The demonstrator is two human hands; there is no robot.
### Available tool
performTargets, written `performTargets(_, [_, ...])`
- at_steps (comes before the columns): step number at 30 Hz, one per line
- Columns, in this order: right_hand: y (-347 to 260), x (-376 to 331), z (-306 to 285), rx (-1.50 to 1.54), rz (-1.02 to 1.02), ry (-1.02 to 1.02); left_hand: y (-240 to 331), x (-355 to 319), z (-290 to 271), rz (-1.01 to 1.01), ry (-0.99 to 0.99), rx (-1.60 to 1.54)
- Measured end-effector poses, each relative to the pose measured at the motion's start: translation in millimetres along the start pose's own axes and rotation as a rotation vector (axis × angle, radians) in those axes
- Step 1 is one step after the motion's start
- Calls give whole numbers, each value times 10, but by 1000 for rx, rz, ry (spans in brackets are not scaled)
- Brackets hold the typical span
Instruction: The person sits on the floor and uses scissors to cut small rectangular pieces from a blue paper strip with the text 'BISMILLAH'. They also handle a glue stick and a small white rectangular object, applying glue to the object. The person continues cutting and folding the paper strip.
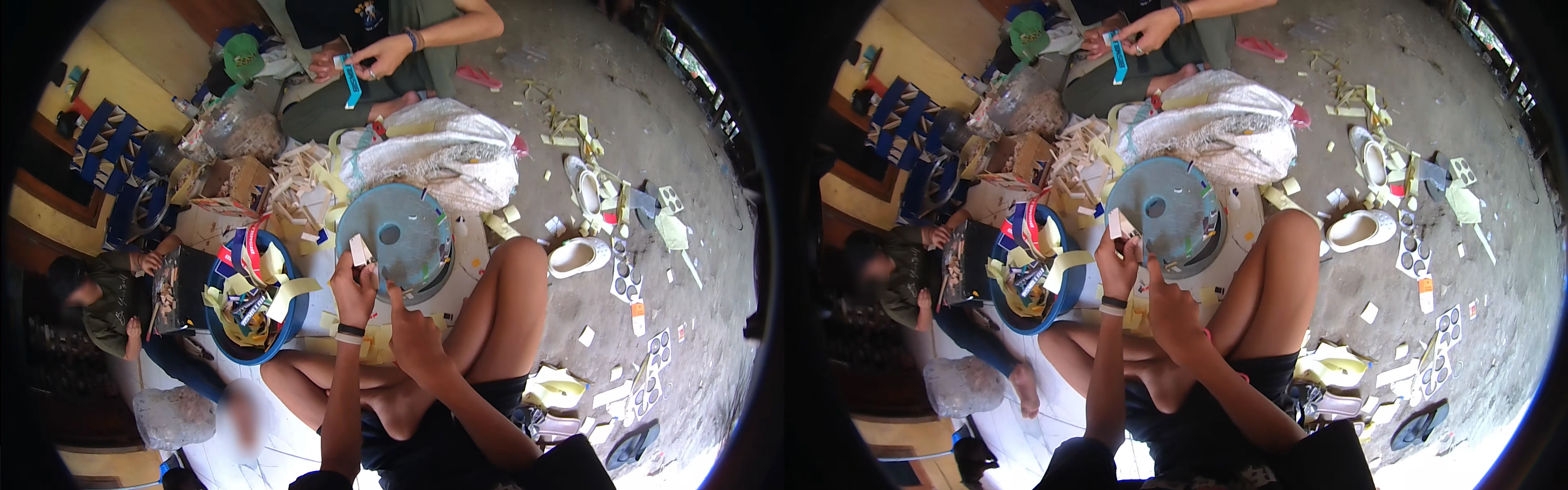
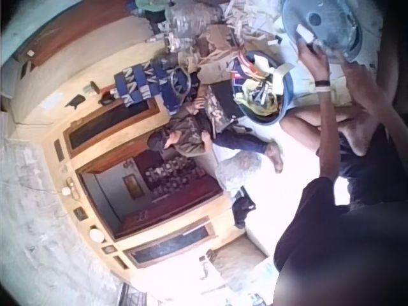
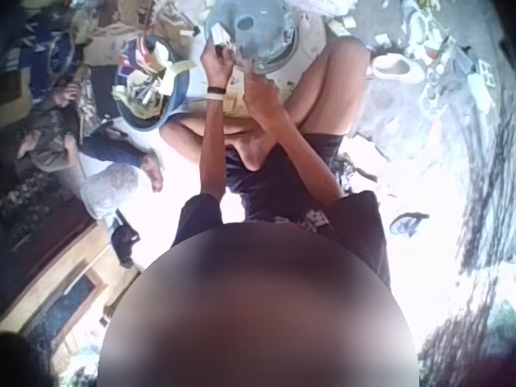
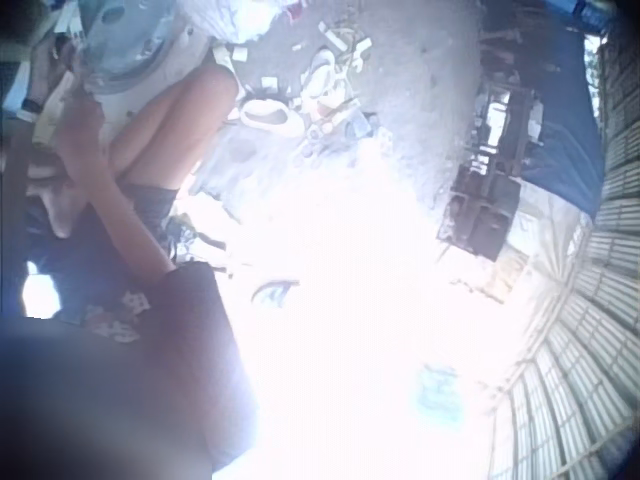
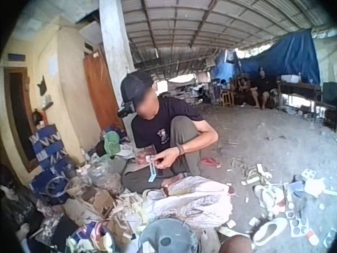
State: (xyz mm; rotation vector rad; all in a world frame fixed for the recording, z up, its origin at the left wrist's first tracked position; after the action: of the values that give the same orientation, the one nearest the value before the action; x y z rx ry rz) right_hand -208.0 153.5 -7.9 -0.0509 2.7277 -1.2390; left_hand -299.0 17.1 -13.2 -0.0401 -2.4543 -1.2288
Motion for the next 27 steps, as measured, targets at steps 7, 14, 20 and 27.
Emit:
performTargets(7, [5,160,-118,72,-111,166,21,5,-11,-2,3,-16])
performTargets(14, [-9,264,-62,31,-102,117,40,6,-18,10,16,-42])
performTargets(20, [-34,260,-59,-18,-40,1,22,-3,-12,-42,10,-35])
performTargets(27, [-65,342,-17,-44,-33,2,23,2,2,-16,40,-111])
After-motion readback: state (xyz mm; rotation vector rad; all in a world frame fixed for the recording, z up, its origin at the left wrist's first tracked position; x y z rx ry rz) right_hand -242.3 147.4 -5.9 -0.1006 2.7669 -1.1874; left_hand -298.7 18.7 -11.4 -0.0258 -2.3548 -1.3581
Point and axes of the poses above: each hand's wrist, its own x-axis towards the middle knuckle, its own z-axis out of the palm, y = z × x, the point moved 8 cm from there along x, towards the middle knuckle, and after that the axes turned 3 degrees about y, right-handed, at the moved point
